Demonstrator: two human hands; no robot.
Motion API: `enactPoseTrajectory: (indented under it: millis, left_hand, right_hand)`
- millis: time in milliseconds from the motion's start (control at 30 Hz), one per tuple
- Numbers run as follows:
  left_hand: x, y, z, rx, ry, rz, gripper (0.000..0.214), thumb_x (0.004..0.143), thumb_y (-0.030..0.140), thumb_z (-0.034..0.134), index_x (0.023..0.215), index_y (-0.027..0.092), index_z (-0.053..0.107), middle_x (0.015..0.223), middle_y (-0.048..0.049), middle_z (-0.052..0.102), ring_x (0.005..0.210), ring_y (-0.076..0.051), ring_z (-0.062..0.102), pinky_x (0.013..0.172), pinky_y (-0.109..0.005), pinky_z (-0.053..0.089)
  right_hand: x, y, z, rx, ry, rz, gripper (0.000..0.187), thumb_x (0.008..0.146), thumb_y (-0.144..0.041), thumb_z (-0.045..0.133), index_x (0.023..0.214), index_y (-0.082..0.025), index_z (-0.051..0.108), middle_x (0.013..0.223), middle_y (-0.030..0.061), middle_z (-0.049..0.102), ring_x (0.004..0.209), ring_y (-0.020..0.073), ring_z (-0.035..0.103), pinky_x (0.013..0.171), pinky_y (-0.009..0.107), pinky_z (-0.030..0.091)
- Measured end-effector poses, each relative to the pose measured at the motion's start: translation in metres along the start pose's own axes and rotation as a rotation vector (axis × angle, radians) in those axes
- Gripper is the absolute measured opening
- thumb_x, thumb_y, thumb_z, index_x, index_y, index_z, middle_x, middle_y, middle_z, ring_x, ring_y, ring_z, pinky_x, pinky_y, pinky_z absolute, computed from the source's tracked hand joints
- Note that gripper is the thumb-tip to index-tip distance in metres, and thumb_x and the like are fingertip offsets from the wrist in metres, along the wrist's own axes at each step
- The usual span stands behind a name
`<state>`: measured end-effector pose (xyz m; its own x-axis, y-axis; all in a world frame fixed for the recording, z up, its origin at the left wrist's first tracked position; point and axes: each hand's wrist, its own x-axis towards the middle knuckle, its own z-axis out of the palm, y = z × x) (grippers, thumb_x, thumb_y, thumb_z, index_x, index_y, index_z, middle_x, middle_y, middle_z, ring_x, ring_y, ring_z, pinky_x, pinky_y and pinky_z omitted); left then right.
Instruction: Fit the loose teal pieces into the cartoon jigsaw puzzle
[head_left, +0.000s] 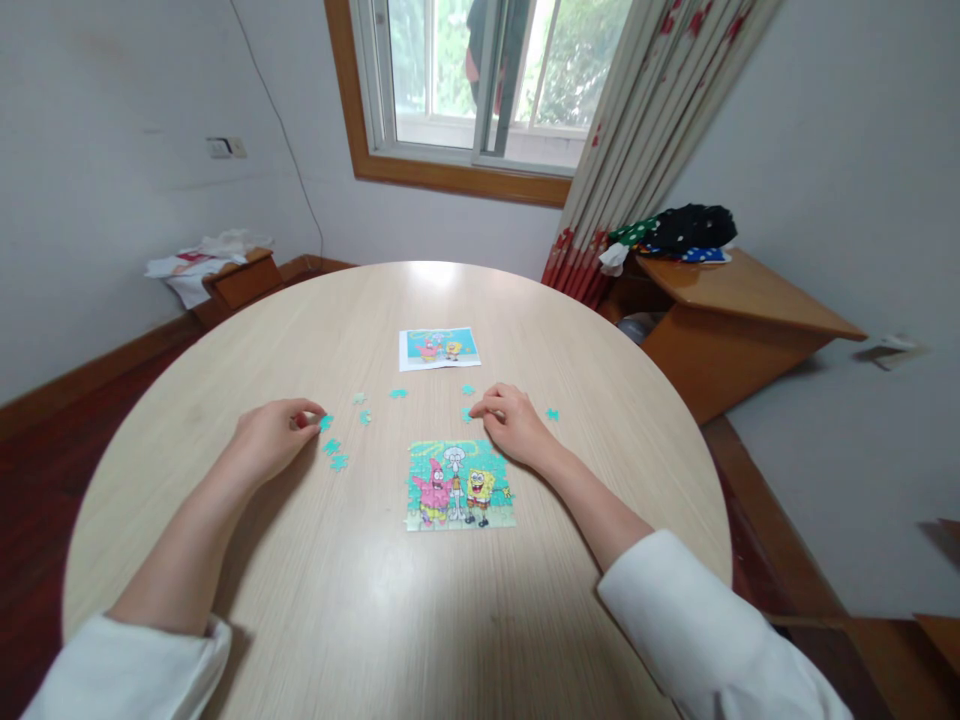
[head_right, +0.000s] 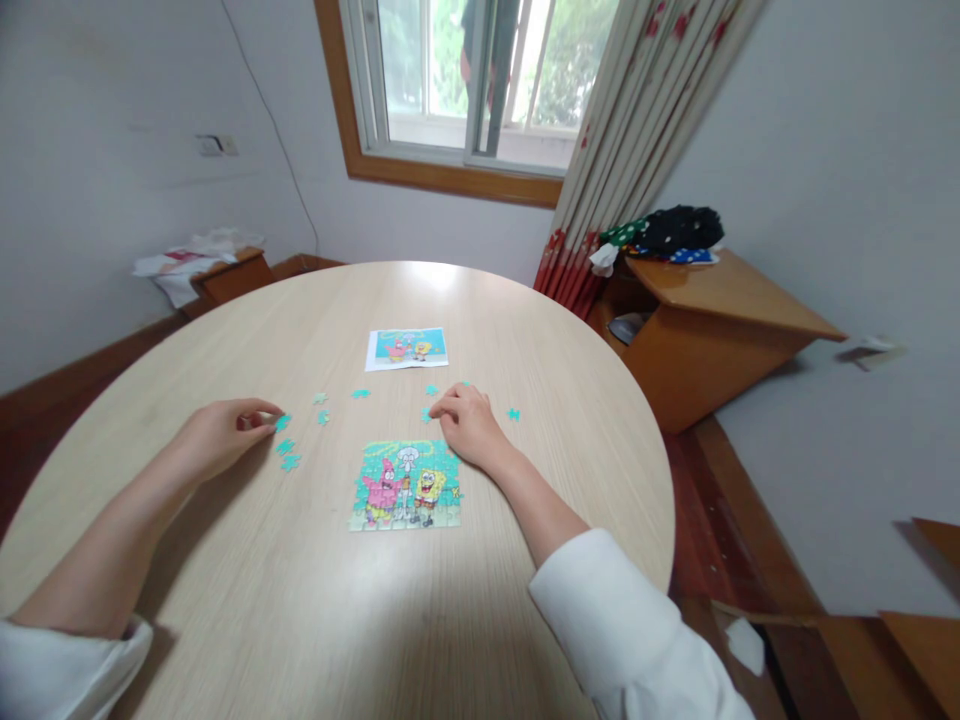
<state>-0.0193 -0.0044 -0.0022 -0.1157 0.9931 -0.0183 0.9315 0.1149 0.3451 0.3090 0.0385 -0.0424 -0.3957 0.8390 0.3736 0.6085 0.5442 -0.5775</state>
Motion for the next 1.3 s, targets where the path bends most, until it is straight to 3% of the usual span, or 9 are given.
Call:
enactPoseTrajectory:
  millis: [267, 400, 533, 733, 1000, 1300]
  left_hand:
    - [-0.002, 0.020, 0.006, -0.002, 0.044, 0.019, 0.027, 0.072, 0.034, 0.047, 0.084, 0.021, 0.068, 0.081, -0.0074, 0.070, 0.080, -0.025, 0.063, 0.075, -0.035, 0.043]
    - [-0.008, 0.035, 0.010, -0.084, 0.134, 0.048, 0.029, 0.078, 0.028, 0.037, 0.091, 0.020, 0.063, 0.093, -0.0102, 0.070, 0.088, -0.026, 0.062, 0.079, -0.037, 0.041]
    - [-0.009, 0.045, 0.019, -0.193, 0.203, 0.111, 0.018, 0.077, 0.018, 0.036, 0.088, 0.022, 0.049, 0.114, -0.0104, 0.068, 0.098, -0.026, 0.056, 0.089, -0.043, 0.036]
    - [-0.008, 0.061, 0.031, -0.268, 0.110, 0.237, 0.008, 0.080, 0.016, 0.033, 0.078, 0.024, 0.031, 0.117, -0.0105, 0.067, 0.100, -0.026, 0.053, 0.089, -0.044, 0.032]
    - [-0.016, 0.092, 0.040, -0.167, 0.008, 0.335, 0.009, 0.080, 0.016, 0.031, 0.078, 0.024, 0.031, 0.107, -0.0100, 0.065, 0.092, -0.026, 0.050, 0.086, -0.043, 0.031]
    - [-0.016, 0.103, 0.049, -0.197, -0.039, 0.458, 0.009, 0.081, 0.016, 0.029, 0.075, 0.024, 0.027, 0.106, -0.0088, 0.065, 0.087, -0.025, 0.047, 0.086, -0.044, 0.030]
  right_hand:
    - [0.000, -0.001, 0.003, -0.013, -0.014, 0.008, 0.033, 0.078, -0.001, 0.048, 0.084, -0.020, 0.074, 0.085, 0.0062, 0.062, 0.085, 0.0185, 0.058, 0.083, 0.038, 0.042]
    - [0.000, 0.001, 0.003, -0.016, -0.015, -0.001, 0.033, 0.078, -0.002, 0.048, 0.085, -0.020, 0.075, 0.085, 0.0061, 0.062, 0.084, 0.0180, 0.057, 0.083, 0.038, 0.042]
    - [0.001, 0.002, 0.004, -0.017, -0.022, 0.002, 0.034, 0.078, -0.003, 0.048, 0.087, -0.021, 0.075, 0.085, 0.0060, 0.062, 0.083, 0.0179, 0.057, 0.082, 0.038, 0.042]
    - [0.001, 0.003, 0.007, -0.015, -0.023, -0.008, 0.036, 0.078, -0.002, 0.048, 0.089, -0.023, 0.075, 0.086, 0.0056, 0.062, 0.084, 0.0179, 0.057, 0.081, 0.037, 0.042]
    - [0.003, 0.002, 0.001, -0.003, 0.051, 0.010, 0.030, 0.085, -0.009, 0.046, 0.093, -0.021, 0.073, 0.081, 0.0054, 0.063, 0.080, 0.0175, 0.057, 0.078, 0.034, 0.042]
    - [0.005, 0.019, -0.034, -0.050, 0.195, 0.225, 0.030, 0.077, -0.009, 0.045, 0.077, -0.018, 0.074, 0.078, 0.0053, 0.068, 0.075, 0.0171, 0.060, 0.074, 0.030, 0.044]
